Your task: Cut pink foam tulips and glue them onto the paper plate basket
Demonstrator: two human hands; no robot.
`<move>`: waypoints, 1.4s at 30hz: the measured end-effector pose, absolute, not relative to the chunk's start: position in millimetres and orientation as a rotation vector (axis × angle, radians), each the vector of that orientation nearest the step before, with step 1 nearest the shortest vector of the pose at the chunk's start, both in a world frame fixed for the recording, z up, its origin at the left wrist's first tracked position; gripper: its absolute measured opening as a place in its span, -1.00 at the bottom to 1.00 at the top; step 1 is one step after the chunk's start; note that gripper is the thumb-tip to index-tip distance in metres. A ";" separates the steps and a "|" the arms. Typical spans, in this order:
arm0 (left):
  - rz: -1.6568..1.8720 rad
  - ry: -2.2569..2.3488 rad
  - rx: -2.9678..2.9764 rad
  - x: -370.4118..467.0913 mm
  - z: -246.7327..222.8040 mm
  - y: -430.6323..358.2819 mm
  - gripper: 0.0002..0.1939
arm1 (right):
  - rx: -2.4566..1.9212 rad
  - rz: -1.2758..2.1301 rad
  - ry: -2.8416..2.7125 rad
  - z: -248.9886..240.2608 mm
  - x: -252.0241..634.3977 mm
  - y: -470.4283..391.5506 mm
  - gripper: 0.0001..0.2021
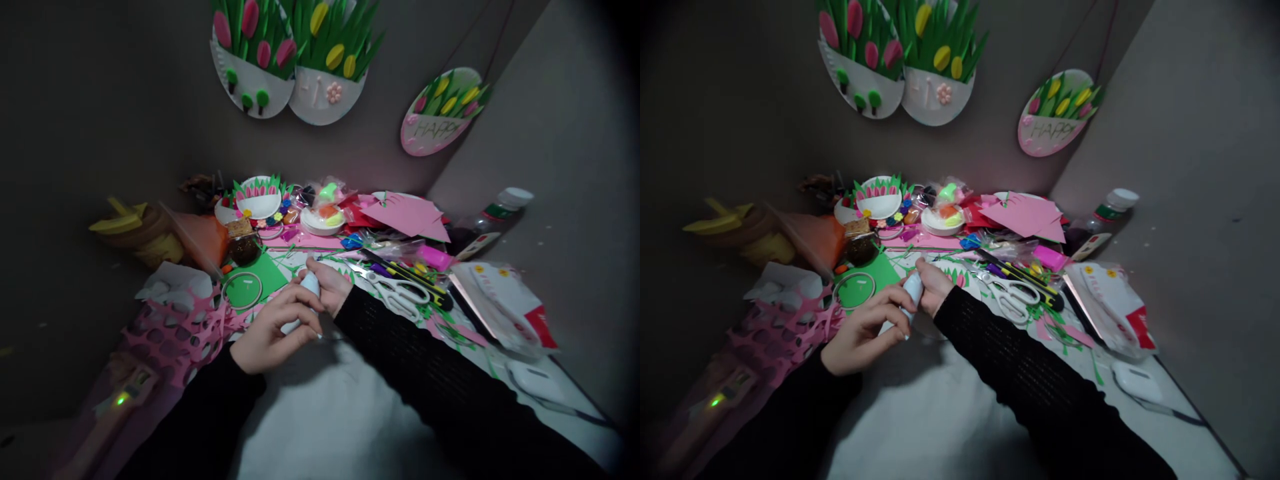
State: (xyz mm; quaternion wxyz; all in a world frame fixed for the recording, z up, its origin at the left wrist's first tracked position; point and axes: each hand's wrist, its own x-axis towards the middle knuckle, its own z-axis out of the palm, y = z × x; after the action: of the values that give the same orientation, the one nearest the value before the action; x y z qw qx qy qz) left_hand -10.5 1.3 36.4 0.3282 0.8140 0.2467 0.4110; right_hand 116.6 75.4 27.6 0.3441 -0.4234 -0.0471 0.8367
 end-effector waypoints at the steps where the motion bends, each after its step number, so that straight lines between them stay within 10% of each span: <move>1: 1.074 0.649 2.124 -10.1 37.0 0.8 -0.82 | -1.103 2.172 -0.122 27.9 116.4 75.4 -0.63; 30: 1.130 0.646 2.004 -16.9 31.3 3.1 -0.82 | -1.044 2.115 -0.130 34.7 121.1 76.2 -0.61; 42: 1.106 1.256 2.045 -12.2 12.0 18.6 -0.77 | -0.674 1.008 -1.090 50.0 132.5 51.5 -0.52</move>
State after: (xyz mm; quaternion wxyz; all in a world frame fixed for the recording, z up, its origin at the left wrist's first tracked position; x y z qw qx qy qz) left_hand -12.2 18.6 12.0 0.2472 0.7499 0.4605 0.4056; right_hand 132.5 51.5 50.0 0.6858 -0.3008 -0.4865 0.4501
